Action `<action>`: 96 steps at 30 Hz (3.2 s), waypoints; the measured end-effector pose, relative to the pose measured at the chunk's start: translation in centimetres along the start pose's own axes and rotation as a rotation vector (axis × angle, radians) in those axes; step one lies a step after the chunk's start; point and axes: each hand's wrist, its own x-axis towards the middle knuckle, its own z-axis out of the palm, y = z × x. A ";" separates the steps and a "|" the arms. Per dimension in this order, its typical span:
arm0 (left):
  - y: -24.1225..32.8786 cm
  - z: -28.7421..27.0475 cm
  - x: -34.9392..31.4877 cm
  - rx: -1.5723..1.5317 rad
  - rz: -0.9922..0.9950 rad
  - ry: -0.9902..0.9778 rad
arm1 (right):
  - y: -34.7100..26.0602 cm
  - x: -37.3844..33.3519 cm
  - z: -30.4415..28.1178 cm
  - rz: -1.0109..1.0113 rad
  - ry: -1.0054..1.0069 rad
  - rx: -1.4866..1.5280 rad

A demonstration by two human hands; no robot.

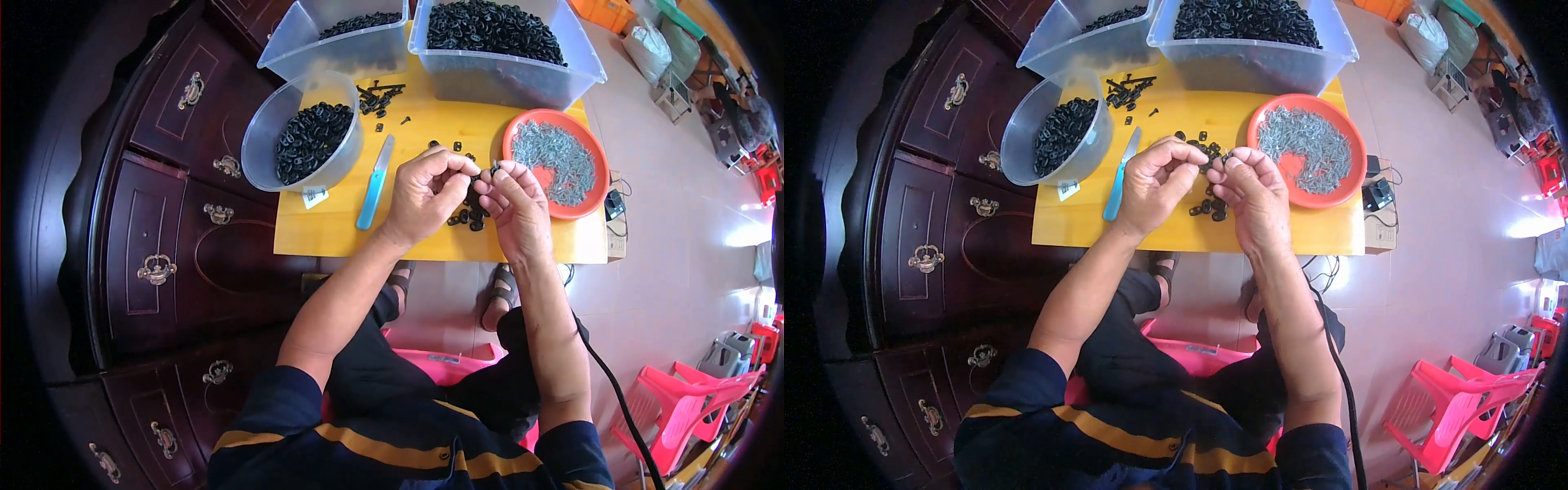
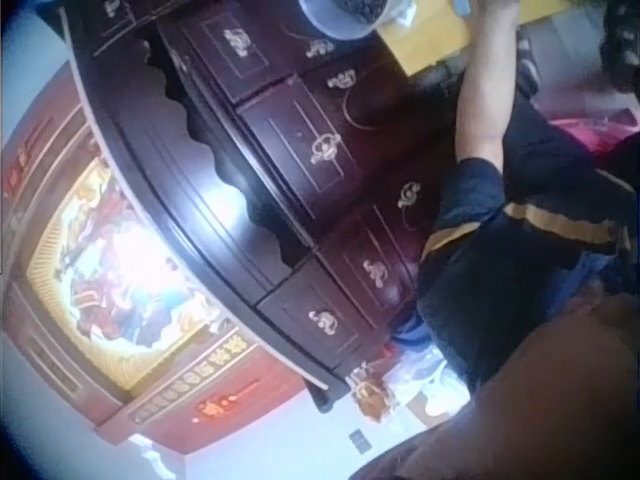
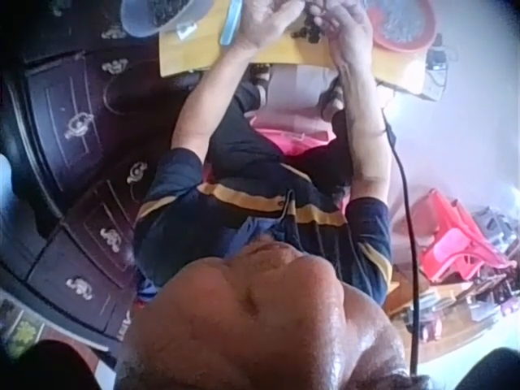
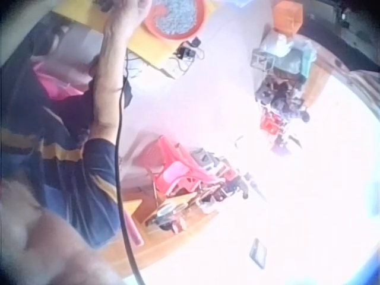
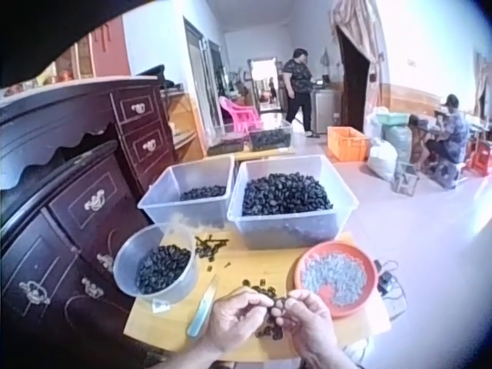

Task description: The person assembles small black plastic components by hand, inserting metal inserts into them.

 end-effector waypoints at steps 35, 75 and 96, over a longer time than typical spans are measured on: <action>0.4 -0.8 0.5 0.011 -0.100 0.006 | 0.1 0.0 0.0 -0.218 -0.093 -0.427; 1.5 -1.5 0.7 0.177 -0.119 -0.225 | -0.1 0.4 -0.9 0.115 -0.177 -0.417; 0.9 -0.3 0.4 0.580 0.203 -0.110 | 0.9 0.7 -0.9 0.172 -0.109 -0.139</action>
